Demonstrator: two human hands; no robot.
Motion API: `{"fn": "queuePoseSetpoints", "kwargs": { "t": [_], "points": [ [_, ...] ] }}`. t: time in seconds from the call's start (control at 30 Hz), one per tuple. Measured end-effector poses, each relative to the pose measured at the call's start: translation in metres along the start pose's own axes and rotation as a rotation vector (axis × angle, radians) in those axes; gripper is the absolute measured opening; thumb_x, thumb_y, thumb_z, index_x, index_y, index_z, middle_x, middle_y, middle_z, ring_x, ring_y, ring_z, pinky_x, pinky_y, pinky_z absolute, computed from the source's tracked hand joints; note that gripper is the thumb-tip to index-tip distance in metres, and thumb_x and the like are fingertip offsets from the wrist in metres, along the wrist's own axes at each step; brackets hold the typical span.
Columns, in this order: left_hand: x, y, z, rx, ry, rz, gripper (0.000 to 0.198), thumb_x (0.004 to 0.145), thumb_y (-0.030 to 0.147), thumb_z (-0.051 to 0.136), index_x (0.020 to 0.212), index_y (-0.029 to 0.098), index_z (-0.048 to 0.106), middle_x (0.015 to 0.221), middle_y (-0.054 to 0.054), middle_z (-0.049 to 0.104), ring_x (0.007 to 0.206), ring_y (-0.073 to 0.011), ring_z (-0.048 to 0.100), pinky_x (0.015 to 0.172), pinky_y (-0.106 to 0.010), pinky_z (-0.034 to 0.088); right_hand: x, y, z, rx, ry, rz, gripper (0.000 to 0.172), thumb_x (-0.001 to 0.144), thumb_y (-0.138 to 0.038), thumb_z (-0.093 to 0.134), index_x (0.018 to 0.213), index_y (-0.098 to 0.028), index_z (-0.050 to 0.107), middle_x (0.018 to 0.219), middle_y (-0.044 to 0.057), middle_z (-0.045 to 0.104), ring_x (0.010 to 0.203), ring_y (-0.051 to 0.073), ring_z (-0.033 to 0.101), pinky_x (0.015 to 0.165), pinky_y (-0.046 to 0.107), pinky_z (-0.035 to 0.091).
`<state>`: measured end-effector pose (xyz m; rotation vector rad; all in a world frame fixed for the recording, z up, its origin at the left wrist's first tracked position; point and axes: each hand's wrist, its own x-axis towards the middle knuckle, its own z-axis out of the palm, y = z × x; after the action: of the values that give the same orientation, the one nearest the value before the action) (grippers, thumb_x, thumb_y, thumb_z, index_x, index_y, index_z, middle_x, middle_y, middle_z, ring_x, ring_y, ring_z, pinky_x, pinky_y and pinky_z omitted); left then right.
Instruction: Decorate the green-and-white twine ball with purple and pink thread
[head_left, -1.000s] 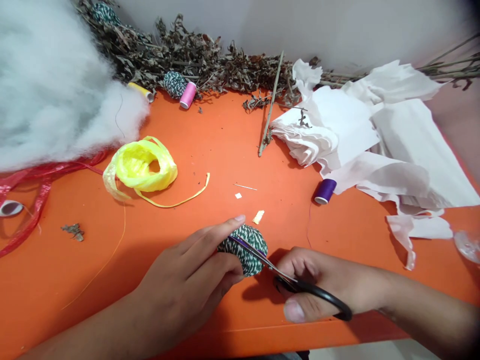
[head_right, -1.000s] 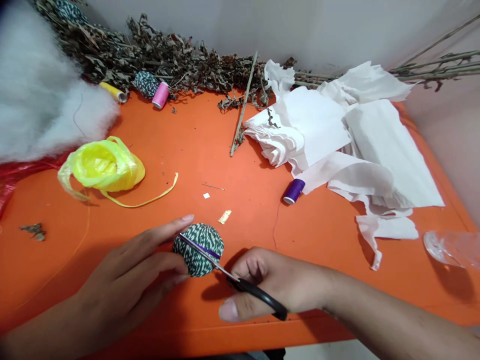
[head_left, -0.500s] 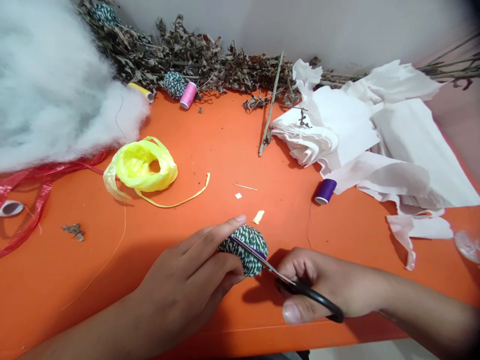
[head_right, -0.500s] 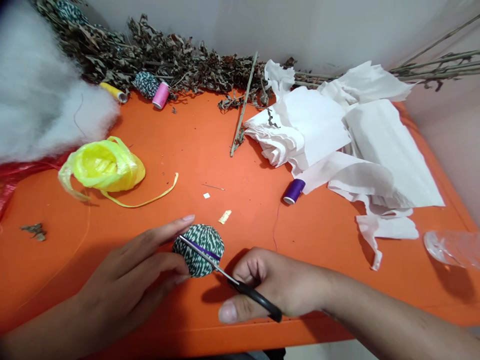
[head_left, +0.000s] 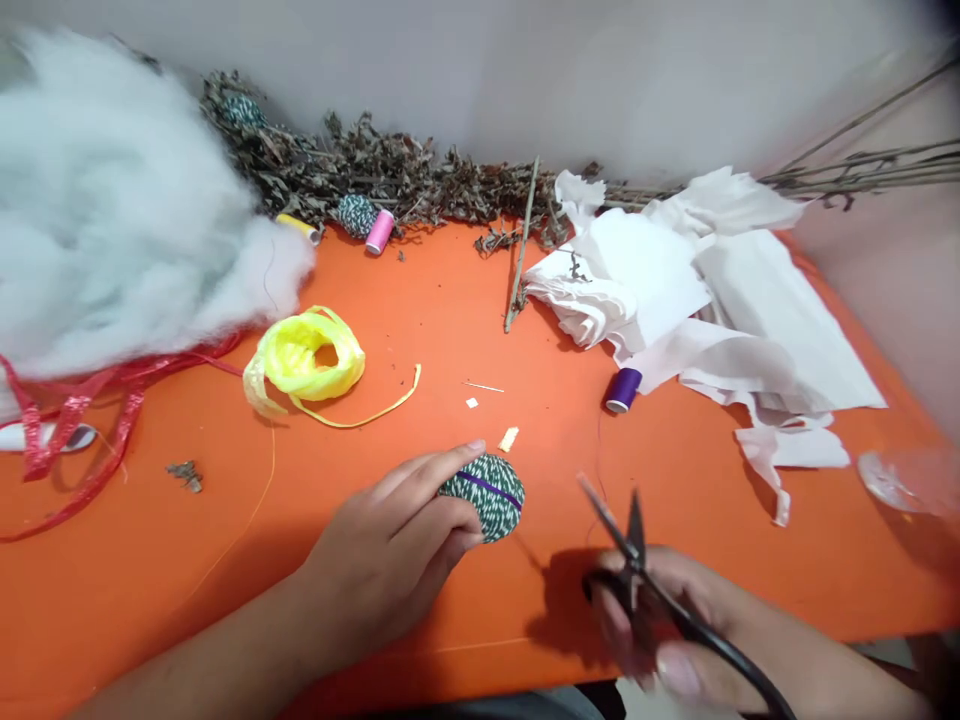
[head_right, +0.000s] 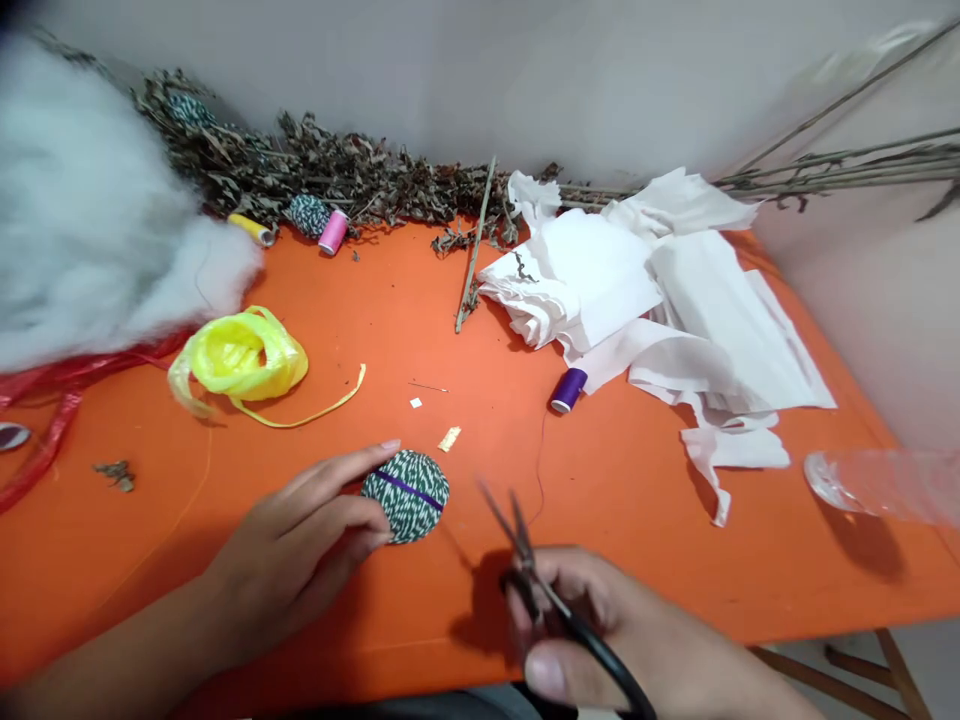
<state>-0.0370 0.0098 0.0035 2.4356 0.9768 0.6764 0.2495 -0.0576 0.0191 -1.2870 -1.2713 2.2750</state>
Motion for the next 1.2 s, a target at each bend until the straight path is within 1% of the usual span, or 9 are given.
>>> {"fn": "queuePoseSetpoints", "kwargs": {
  "t": [0.13, 0.2, 0.27, 0.33, 0.53, 0.67, 0.9, 1.07, 1.2],
  "points": [
    [0.001, -0.001, 0.000, 0.046, 0.097, 0.162, 0.015, 0.092, 0.013, 0.052, 0.085, 0.017, 0.064, 0.121, -0.010, 0.070, 0.109, -0.0197, 0.066, 0.093, -0.034, 0.058, 0.022, -0.002, 0.018, -0.069, 0.586, -0.127, 0.043, 0.077, -0.057, 0.071, 0.084, -0.019, 0.052, 0.081, 0.004, 0.058, 0.071, 0.016, 0.053, 0.067, 0.030, 0.047],
    [-0.001, -0.003, 0.001, 0.035, 0.109, 0.234, 0.014, 0.090, 0.009, 0.054, 0.093, 0.015, 0.067, 0.121, -0.011, 0.069, 0.117, -0.0220, 0.063, 0.099, -0.037, 0.055, 0.046, -0.008, 0.030, 0.059, 0.717, -0.242, 0.045, 0.074, -0.055, 0.076, 0.088, -0.020, 0.051, 0.096, 0.008, 0.062, 0.082, 0.019, 0.059, 0.076, 0.033, 0.051],
    [-0.003, -0.005, 0.001, 0.050, 0.111, 0.320, 0.018, 0.088, 0.008, 0.056, 0.101, 0.015, 0.067, 0.118, -0.010, 0.071, 0.121, -0.0242, 0.061, 0.099, -0.039, 0.056, 0.067, -0.015, 0.039, 0.167, 0.695, -0.368, 0.045, 0.071, -0.049, 0.081, 0.091, -0.021, 0.052, 0.113, 0.011, 0.061, 0.102, 0.023, 0.059, 0.089, 0.036, 0.050],
    [-0.004, -0.006, 0.000, 0.071, 0.108, 0.372, 0.021, 0.089, 0.009, 0.056, 0.105, 0.016, 0.067, 0.116, -0.007, 0.072, 0.121, -0.0237, 0.061, 0.096, -0.036, 0.058, 0.081, -0.021, 0.045, 0.203, 0.657, -0.407, 0.044, 0.068, -0.043, 0.084, 0.091, -0.022, 0.053, 0.113, 0.010, 0.063, 0.106, 0.023, 0.059, 0.094, 0.037, 0.047],
    [-0.004, -0.008, -0.006, 0.046, 0.131, 0.365, 0.014, 0.092, 0.012, 0.054, 0.096, 0.015, 0.067, 0.107, -0.008, 0.073, 0.112, -0.0208, 0.066, 0.097, -0.037, 0.057, 0.084, -0.031, 0.048, 0.254, 0.646, -0.407, 0.040, 0.068, -0.040, 0.084, 0.086, -0.020, 0.055, 0.098, 0.006, 0.065, 0.085, 0.017, 0.059, 0.080, 0.032, 0.049],
    [-0.005, -0.014, -0.006, 0.023, 0.117, 0.366, 0.015, 0.091, 0.011, 0.055, 0.099, 0.015, 0.066, 0.116, -0.010, 0.071, 0.114, -0.0219, 0.064, 0.097, -0.038, 0.057, 0.085, -0.030, 0.050, 0.255, 0.661, -0.420, 0.042, 0.066, -0.039, 0.086, 0.086, -0.020, 0.054, 0.097, 0.005, 0.064, 0.089, 0.018, 0.059, 0.084, 0.032, 0.048],
    [-0.006, -0.022, 0.002, 0.017, 0.120, 0.411, 0.015, 0.089, 0.010, 0.058, 0.101, 0.016, 0.066, 0.112, -0.007, 0.073, 0.115, -0.0241, 0.062, 0.095, -0.037, 0.058, 0.096, -0.022, 0.051, 0.233, 0.714, -0.421, 0.043, 0.065, -0.044, 0.084, 0.091, -0.020, 0.058, 0.094, 0.003, 0.063, 0.085, 0.017, 0.061, 0.075, 0.030, 0.051],
    [-0.005, -0.015, 0.001, -0.013, 0.082, 0.329, 0.013, 0.089, 0.008, 0.058, 0.098, 0.016, 0.064, 0.122, -0.010, 0.068, 0.123, -0.0241, 0.058, 0.103, -0.037, 0.052, 0.075, -0.024, 0.030, 0.166, 0.762, -0.352, 0.047, 0.067, -0.051, 0.079, 0.095, -0.019, 0.059, 0.102, 0.009, 0.067, 0.087, 0.022, 0.065, 0.073, 0.033, 0.054],
    [-0.005, -0.003, -0.006, -0.055, 0.027, 0.170, 0.012, 0.091, 0.012, 0.054, 0.094, 0.020, 0.063, 0.128, -0.009, 0.064, 0.124, -0.0214, 0.057, 0.104, -0.035, 0.049, 0.030, -0.021, -0.011, -0.261, 0.929, -0.196, 0.043, 0.075, -0.051, 0.071, 0.104, -0.021, 0.059, 0.106, 0.011, 0.070, 0.087, 0.025, 0.068, 0.075, 0.035, 0.053]
  ]
}}
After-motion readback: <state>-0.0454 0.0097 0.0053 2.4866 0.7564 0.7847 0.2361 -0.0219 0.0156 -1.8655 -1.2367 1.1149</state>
